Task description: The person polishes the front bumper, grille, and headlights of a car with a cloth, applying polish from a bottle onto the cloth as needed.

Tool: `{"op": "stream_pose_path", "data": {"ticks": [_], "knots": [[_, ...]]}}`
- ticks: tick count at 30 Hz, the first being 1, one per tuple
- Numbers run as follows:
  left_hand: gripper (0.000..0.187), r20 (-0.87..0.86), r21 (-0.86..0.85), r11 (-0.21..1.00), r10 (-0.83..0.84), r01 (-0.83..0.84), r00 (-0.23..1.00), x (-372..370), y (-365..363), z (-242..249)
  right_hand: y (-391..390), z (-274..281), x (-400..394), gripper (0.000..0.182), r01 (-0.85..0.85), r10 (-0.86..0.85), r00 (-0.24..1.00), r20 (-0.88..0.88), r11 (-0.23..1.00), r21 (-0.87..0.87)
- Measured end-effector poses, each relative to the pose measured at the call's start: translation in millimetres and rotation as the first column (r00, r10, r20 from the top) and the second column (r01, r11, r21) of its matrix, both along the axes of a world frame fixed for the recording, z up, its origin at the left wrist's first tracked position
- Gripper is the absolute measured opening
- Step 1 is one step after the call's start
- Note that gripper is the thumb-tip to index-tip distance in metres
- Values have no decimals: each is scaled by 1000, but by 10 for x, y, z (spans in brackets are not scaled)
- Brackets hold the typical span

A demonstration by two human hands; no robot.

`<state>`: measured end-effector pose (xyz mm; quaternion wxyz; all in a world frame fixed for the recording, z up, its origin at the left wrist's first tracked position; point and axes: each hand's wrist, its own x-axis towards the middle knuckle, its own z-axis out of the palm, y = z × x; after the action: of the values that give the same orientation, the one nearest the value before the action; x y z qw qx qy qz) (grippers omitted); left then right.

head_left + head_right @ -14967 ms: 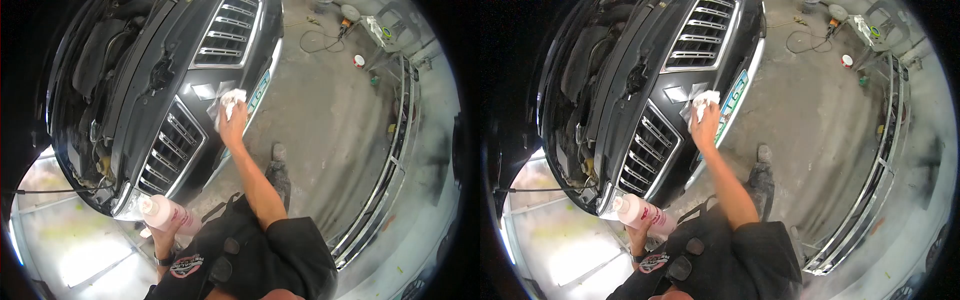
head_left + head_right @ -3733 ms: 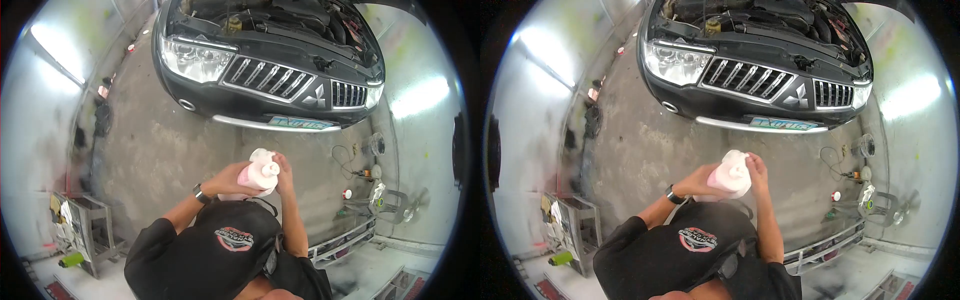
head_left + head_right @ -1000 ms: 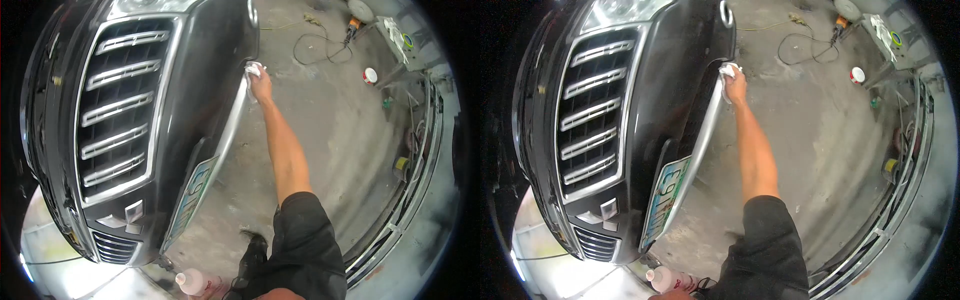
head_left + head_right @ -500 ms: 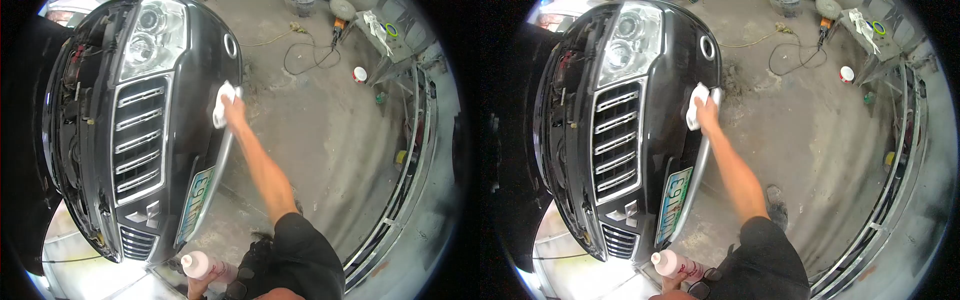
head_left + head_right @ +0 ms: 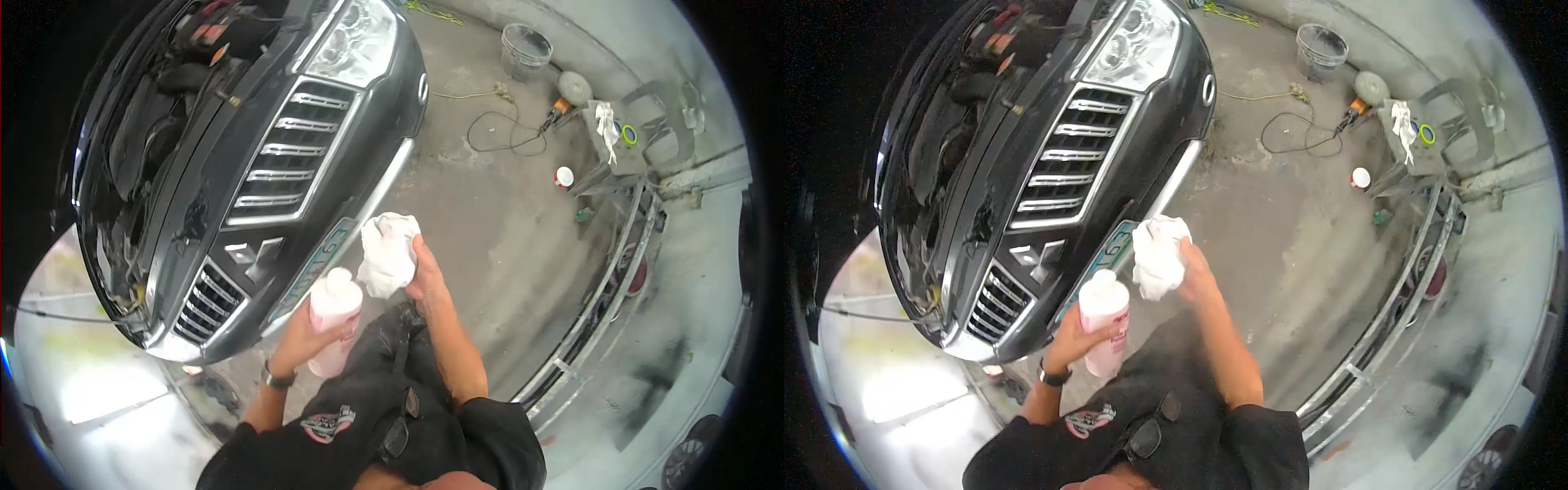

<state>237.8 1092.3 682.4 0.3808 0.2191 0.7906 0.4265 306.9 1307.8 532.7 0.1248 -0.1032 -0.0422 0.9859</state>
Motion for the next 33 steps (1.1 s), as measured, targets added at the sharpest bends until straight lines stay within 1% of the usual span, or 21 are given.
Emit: {"op": "stream_pose_path", "data": {"ticks": [1, 3, 4, 6, 7, 10, 11, 13, 14, 17, 20, 23, 25, 28, 31, 33], "knots": [[62, 39, 5, 1000, -24, 24, 999, -45, 39, 94, -104, 70, 55, 59, 16, -17, 1000, 14, 998, 65], [63, 108, 22, 996, -93, 91, 990, -122, 127, 313, -205, 285, 118, 61, -55, 51, 998, 35, 990, 133], [63, 98, 6, 989, -149, 149, 984, -171, 66, 321, -240, 396, 123, 62, -81, 75, 996, 43, 983, 168], [64, 58, -17, 963, -268, 269, 962, -343, -6, 291, -293, 563, 113, 62, -70, 36, 990, 134, 963, 260], [65, 31, -39, 960, -276, 277, 961, -391, -43, 325, -324, 621, 105, 62, -72, 17, 983, 181, 951, 301], [68, 72, -164, 936, -305, 313, 950, -539, -56, 539, -326, 710, 80, 60, -62, 54, 991, 122, 996, 61], [67, 29, -161, 935, -315, 315, 949, -588, -62, 540, -360, 762, 70, 54, -21, 19, 993, 113, 1000, 17], [65, -53, -162, 934, -329, 317, 943, -660, -81, 513, -413, 674, 32, 52, -21, -31, 981, 192, 964, 263], [66, -46, -164, 937, -319, 308, 947, -683, -89, 483, -434, 616, 11, 50, -34, -56, 973, 225, 925, 378], [69, -51, -189, 937, -307, 293, 950, -779, -42, 391, -410, 445, -117, 46, -71, -83, 948, 306, 885, 459], [70, -57, -242, 917, -339, 316, 939, -852, 111, 315, -254, 520, -257, 40, 23, -160, 934, 319, 919, 393], [70, -48, -293, 899, -353, 325, 934, -911, 377, 256, 15, 495, -346, 39, -1, -102, 959, 264, 932, 364], [69, -51, -341, 882, -363, 326, 930, -940, 660, 297, 240, 451, -383, 41, -75, -20, 959, 281, 943, 323], [67, -104, -450, 845, -372, 290, 922, -971, 1082, 301, 657, 344, -465, 45, -181, 113, 956, 270, 953, 243], [66, 12, -468, 839, -307, 277, 952, -1019, 1556, 441, 1018, 269, -545, 49, -231, 179, 948, 264, 955, 186], [65, 10, -502, 836, -252, 223, 968, -1026, 1754, 415, 1216, 236, -625, 49, -261, 218, 941, 259, 955, 143]]}}
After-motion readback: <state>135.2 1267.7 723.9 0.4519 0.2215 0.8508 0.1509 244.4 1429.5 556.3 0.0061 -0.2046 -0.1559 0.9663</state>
